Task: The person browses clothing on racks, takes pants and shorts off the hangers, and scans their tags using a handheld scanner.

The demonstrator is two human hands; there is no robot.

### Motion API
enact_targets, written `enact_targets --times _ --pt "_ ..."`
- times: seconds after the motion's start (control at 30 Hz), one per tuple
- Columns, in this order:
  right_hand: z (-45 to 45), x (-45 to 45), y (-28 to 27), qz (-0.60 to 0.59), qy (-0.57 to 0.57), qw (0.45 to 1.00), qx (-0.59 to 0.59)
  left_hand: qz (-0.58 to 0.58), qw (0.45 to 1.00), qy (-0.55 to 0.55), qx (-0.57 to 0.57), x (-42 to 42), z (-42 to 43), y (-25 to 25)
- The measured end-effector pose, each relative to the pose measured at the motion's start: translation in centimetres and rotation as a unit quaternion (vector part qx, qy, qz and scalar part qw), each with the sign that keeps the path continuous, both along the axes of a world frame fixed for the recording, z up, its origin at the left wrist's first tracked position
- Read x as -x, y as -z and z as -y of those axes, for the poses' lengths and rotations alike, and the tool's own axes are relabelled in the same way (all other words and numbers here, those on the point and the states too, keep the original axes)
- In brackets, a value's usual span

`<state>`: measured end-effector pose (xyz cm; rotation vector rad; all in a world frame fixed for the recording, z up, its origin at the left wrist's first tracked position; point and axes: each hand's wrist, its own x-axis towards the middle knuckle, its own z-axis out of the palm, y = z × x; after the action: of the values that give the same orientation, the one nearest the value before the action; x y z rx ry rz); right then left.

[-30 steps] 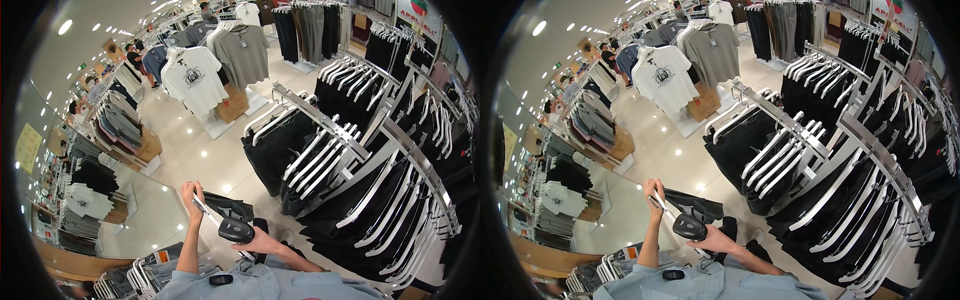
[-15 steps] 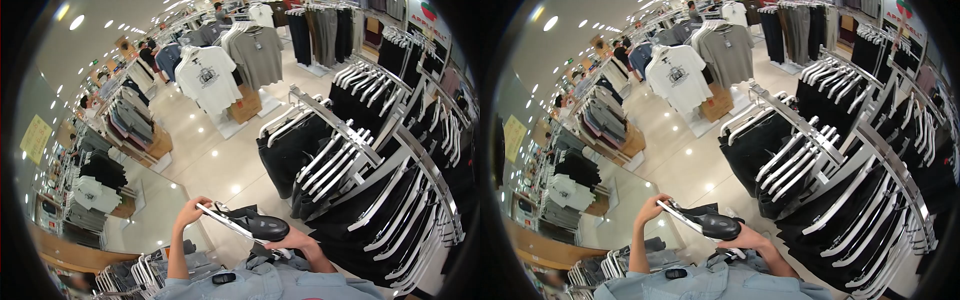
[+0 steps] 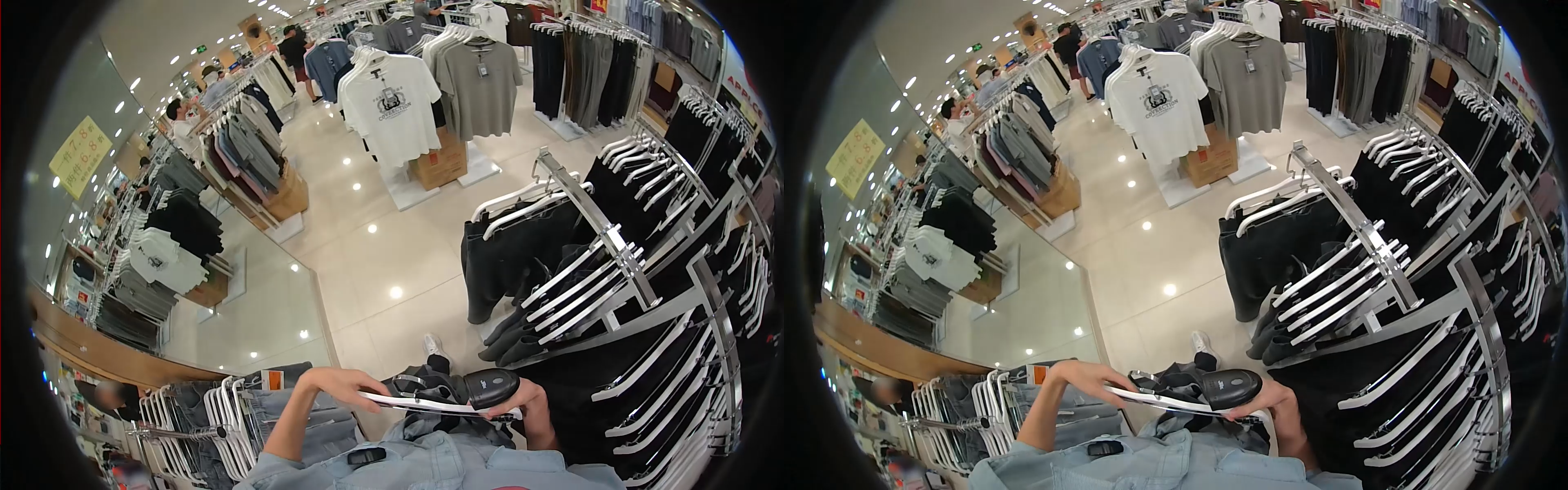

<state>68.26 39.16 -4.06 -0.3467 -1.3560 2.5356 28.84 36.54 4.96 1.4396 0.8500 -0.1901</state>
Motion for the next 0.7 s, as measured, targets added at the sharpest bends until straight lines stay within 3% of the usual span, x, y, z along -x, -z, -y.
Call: enact_targets --times 0.07,0.2,0.27,0.33,0.4,0.47,0.53,0.6,0.67,0.7 --pt "0.0 0.2 -0.3 -0.016 0.005 0.998 0.053 0.014 0.999 0.042 0.012 -1.3 0.4 0.8" --pt "-0.3 0.5 0.7 -0.031 -0.031 0.998 0.037 -0.015 0.989 0.142 0.025 -3.6 1.6 1.9" --pt "-0.1 0.6 2.6 -0.034 -0.078 0.996 0.018 0.048 0.992 0.114 0.033 -4.7 2.4 2.3" --pt "0.2 0.3 -0.9 -0.019 -0.047 0.999 0.002 0.047 0.985 0.103 0.129 -6.1 2.7 1.4" --pt "0.6 0.2 -1.3 0.001 -0.012 1.0 -0.012 0.046 0.983 0.123 0.125 -6.4 3.6 4.4" --pt "0.7 0.2 2.4 0.049 -0.069 0.996 0.002 -0.019 0.991 0.121 0.054 -7.1 4.0 6.2" --pt "1.0 -0.1 2.3 0.037 -0.063 0.997 -0.029 -0.025 0.99 0.133 0.027 -7.3 4.4 7.2" --pt "1.9 -0.4 1.2 0.12 0.115 0.98 -0.109 -0.014 0.992 0.088 0.087 -7.5 4.4 7.3" --pt "2.0 -0.1 1.1 0.111 0.141 0.982 -0.057 -0.024 0.988 0.071 0.137 -7.4 4.2 7.7" --pt "1.9 -0.2 1.5 0.169 0.209 0.962 -0.038 -0.001 0.983 0.017 0.181 -6.7 4.6 8.6"
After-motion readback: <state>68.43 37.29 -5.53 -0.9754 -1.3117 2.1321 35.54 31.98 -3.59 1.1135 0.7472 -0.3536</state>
